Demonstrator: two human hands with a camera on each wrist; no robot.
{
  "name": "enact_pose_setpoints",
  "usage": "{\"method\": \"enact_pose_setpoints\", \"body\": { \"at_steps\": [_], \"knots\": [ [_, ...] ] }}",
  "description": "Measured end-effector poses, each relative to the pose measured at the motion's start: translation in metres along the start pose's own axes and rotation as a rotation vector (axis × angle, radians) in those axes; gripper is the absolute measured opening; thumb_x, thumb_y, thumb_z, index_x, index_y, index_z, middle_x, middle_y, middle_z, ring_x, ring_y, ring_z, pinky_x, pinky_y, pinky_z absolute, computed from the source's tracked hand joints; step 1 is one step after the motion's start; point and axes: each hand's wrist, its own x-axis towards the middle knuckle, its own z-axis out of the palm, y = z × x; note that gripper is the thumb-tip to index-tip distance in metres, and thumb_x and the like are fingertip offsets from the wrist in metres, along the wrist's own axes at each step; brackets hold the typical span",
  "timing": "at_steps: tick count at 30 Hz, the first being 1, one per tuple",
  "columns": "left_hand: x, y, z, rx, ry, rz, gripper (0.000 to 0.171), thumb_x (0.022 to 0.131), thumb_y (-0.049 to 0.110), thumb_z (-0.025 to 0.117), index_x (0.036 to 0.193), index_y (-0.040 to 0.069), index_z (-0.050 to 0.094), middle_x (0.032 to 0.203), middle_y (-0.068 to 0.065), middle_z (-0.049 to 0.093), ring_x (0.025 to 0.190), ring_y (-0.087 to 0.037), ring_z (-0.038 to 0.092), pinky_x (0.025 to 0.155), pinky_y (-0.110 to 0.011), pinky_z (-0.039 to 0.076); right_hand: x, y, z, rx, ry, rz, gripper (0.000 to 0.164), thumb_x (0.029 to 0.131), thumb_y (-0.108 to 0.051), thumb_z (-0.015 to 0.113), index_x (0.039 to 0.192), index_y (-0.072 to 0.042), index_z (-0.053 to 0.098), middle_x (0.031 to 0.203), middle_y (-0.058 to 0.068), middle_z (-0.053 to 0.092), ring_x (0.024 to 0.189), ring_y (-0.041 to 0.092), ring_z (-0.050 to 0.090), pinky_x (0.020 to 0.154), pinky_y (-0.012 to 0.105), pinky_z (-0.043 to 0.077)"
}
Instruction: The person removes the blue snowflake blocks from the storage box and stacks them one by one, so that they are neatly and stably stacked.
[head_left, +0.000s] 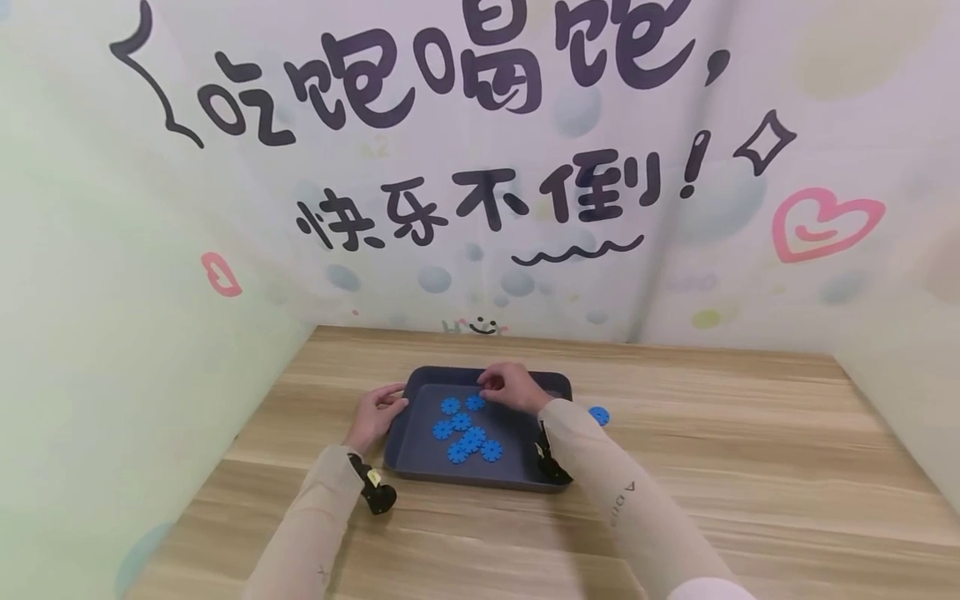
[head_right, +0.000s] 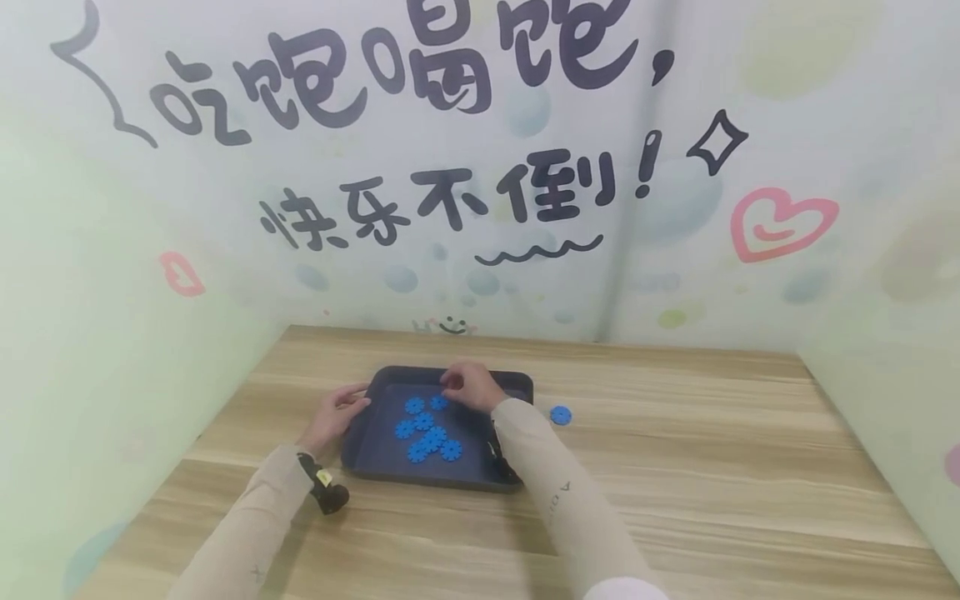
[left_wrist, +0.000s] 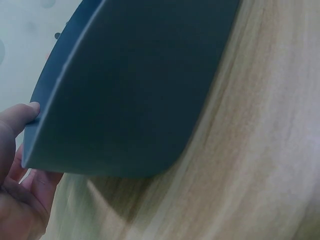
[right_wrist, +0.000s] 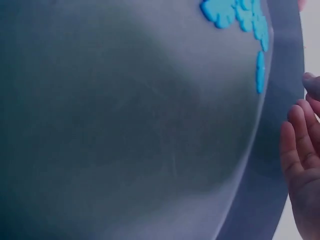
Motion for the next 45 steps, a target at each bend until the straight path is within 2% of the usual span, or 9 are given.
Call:
{"method": "enact_pose_setpoints", "body": {
  "at_steps": [8, 14, 27, 35, 41, 45],
  "knots": [
    [0.002, 0.0, 0.0, 0.023, -0.008, 0.003, 0.033, 0.083, 0.008, 0.06, 0.115, -0.001, 0.057, 0.097, -0.02, 0.06, 0.084, -0.025, 0.056, 0.065, -0.028, 0.047, 0.003, -0.003, 0.01, -0.013, -0.079, 0.104, 0.03, 0.078, -0.011, 0.067, 0.105, 0.001, 0.061, 0.097, 0.011, 0.061, 0.087, 0.021, 0.057, 0.076, 0.031, 0.047],
    [0.0, 0.002, 0.0, 0.018, -0.006, -0.015, 0.032, 0.083, 0.008, 0.06, 0.114, 0.0, 0.058, 0.097, -0.019, 0.06, 0.084, -0.024, 0.056, 0.065, -0.027, 0.046, 0.005, -0.002, 0.016, -0.051, -0.116, 0.163, 0.036, 0.077, -0.013, 0.068, 0.111, -0.001, 0.06, 0.102, 0.011, 0.06, 0.093, 0.022, 0.056, 0.078, 0.033, 0.046],
    [0.003, 0.0, 0.0, 0.012, -0.019, 0.001, 0.033, 0.084, 0.009, 0.059, 0.115, -0.001, 0.057, 0.098, -0.018, 0.06, 0.087, -0.025, 0.055, 0.07, -0.03, 0.046, 0.006, -0.005, 0.017, -0.067, -0.163, 0.192, 0.032, 0.078, -0.009, 0.066, 0.109, 0.0, 0.061, 0.101, 0.011, 0.061, 0.089, 0.02, 0.056, 0.078, 0.032, 0.045],
    [0.0, 0.0, 0.0, 0.004, -0.003, 0.008, 0.033, 0.082, 0.008, 0.061, 0.113, -0.001, 0.058, 0.097, -0.018, 0.06, 0.086, -0.025, 0.055, 0.065, -0.024, 0.044, 0.006, -0.002, 0.019, -0.089, -0.158, 0.221, 0.029, 0.077, -0.015, 0.069, 0.103, -0.005, 0.063, 0.092, 0.005, 0.06, 0.082, 0.015, 0.053, 0.073, 0.029, 0.045],
    [0.002, -0.001, 0.0, 0.001, -0.006, -0.004, 0.033, 0.082, 0.009, 0.061, 0.114, 0.0, 0.058, 0.099, -0.019, 0.06, 0.088, -0.025, 0.055, 0.069, -0.029, 0.046, 0.004, 0.001, 0.018, -0.108, -0.146, 0.223, 0.03, 0.074, -0.02, 0.071, 0.098, -0.005, 0.061, 0.086, 0.003, 0.056, 0.076, 0.014, 0.05, 0.068, 0.027, 0.044],
    [0.002, -0.002, 0.0, 0.007, -0.007, -0.007, 0.033, 0.082, 0.009, 0.061, 0.114, 0.0, 0.058, 0.1, -0.019, 0.059, 0.089, -0.026, 0.055, 0.07, -0.031, 0.046, 0.003, 0.001, 0.017, -0.107, -0.157, 0.209, 0.032, 0.074, -0.021, 0.072, 0.1, -0.005, 0.06, 0.081, 0.001, 0.053, 0.071, 0.013, 0.047, 0.064, 0.025, 0.041]
  ]
}}
